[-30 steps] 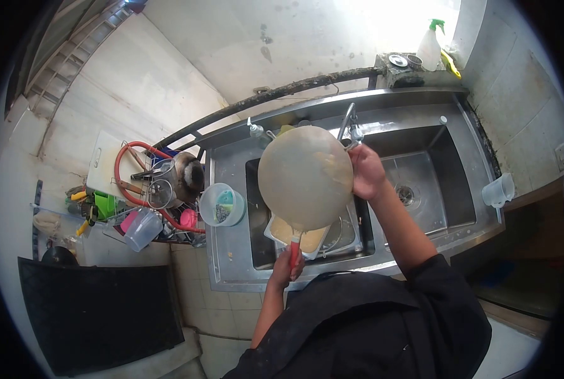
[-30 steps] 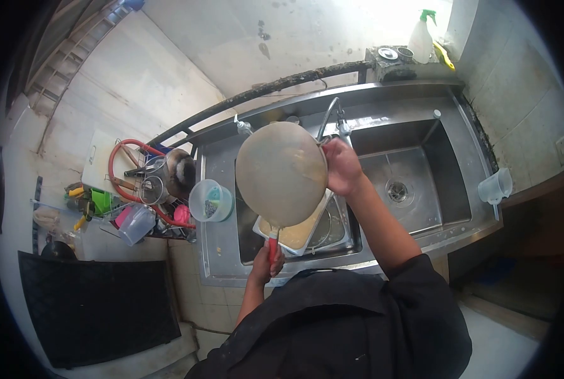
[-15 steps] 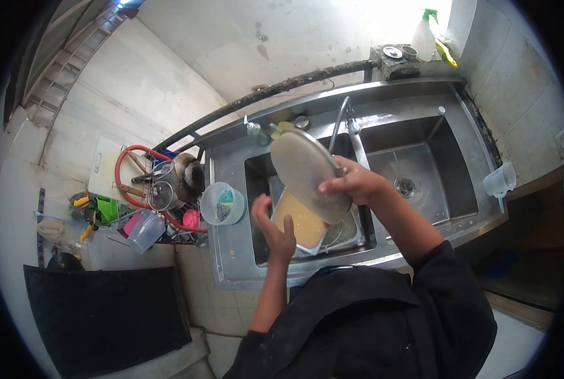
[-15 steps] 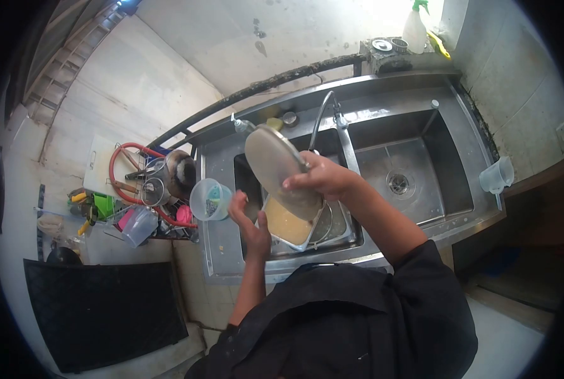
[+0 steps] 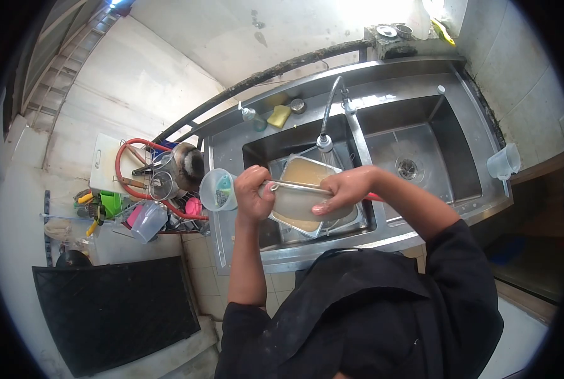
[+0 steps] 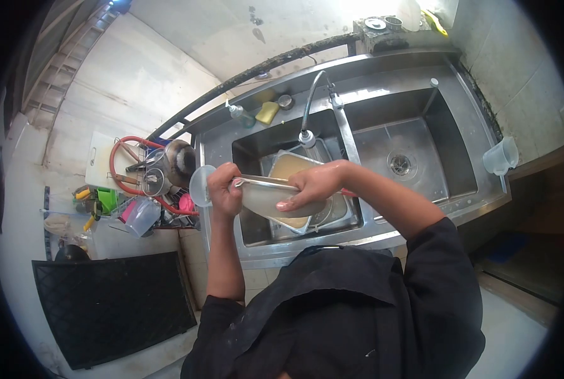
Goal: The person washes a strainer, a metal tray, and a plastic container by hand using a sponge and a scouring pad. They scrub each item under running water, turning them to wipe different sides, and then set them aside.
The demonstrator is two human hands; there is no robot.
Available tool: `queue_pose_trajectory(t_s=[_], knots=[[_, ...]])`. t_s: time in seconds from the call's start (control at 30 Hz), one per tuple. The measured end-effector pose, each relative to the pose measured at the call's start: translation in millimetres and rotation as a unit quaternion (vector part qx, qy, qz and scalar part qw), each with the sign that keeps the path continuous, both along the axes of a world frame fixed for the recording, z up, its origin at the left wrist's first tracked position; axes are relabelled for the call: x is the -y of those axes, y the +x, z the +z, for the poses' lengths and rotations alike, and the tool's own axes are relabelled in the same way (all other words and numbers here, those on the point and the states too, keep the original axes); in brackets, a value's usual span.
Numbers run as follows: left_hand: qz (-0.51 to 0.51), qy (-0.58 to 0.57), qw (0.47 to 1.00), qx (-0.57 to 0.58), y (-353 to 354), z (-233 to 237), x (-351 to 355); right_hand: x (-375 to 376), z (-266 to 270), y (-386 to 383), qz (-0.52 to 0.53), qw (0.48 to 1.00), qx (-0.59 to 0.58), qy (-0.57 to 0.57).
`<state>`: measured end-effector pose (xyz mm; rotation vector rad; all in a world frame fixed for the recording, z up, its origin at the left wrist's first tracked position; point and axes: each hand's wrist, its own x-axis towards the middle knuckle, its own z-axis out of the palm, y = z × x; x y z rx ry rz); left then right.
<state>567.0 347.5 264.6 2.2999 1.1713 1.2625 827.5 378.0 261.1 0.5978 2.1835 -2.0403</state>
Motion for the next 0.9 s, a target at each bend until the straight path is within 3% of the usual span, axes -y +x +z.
queue_pose_trajectory(t_s=[0.07, 0.1, 0.13, 0.17, 0.2, 0.23, 0.27, 0.3, 0.33, 0.4, 0.47, 0.6, 0.67, 0.73, 0.9], knots=[[0.02, -0.036, 0.998, 0.04, 3, -5, 3, -9, 15, 14, -0.014, 0.994, 0.038, 0.101], [0.022, -0.033, 0.998, 0.04, 3, -7, 8, -19, 11, 20, -0.042, 0.994, 0.006, 0.104], [0.06, -0.105, 0.986, 0.112, 2, -8, 13, -21, 7, 26, -0.04, 0.993, 0.005, 0.108], [0.097, -0.173, 0.963, 0.182, 1, -7, 16, -24, 6, 30, -0.214, 0.954, -0.105, 0.183], [0.1, -0.167, 0.964, 0.183, 5, -4, 19, -27, 8, 33, -0.376, 0.867, -0.213, 0.248], [0.113, -0.186, 0.943, 0.251, 13, 0, 22, -25, 22, 38, -0.37, 0.867, -0.216, 0.253], [0.125, -0.206, 0.917, 0.317, 22, 2, 24, -17, 39, 46, -0.419, 0.827, -0.152, 0.343], [0.129, -0.201, 0.917, 0.318, 29, 2, 26, -8, 49, 49, -0.462, 0.773, -0.086, 0.427], [0.138, -0.24, 0.904, 0.325, 38, 1, 27, 0, 43, 39, -0.458, 0.774, -0.088, 0.429], [0.149, -0.282, 0.888, 0.331, 62, -8, 28, 23, 16, -1, -0.513, 0.624, -0.169, 0.565], [0.112, -0.328, 0.833, 0.432, 87, -19, 24, 47, 1, -33, -0.468, 0.607, -0.192, 0.614], [0.076, -0.335, 0.819, 0.459, 94, -19, 16, 62, -34, -38, -0.399, 0.644, -0.178, 0.628], [0.113, -0.339, 0.742, 0.566, 106, -23, 12, 36, -31, -8, -0.438, 0.564, -0.115, 0.691], [0.086, -0.359, 0.741, 0.561, 104, -30, 15, 3, -16, 20, -0.527, 0.514, -0.092, 0.671], [0.073, -0.37, 0.711, 0.594, 115, -44, 12, -18, -17, 32, -0.631, 0.481, -0.144, 0.591]])
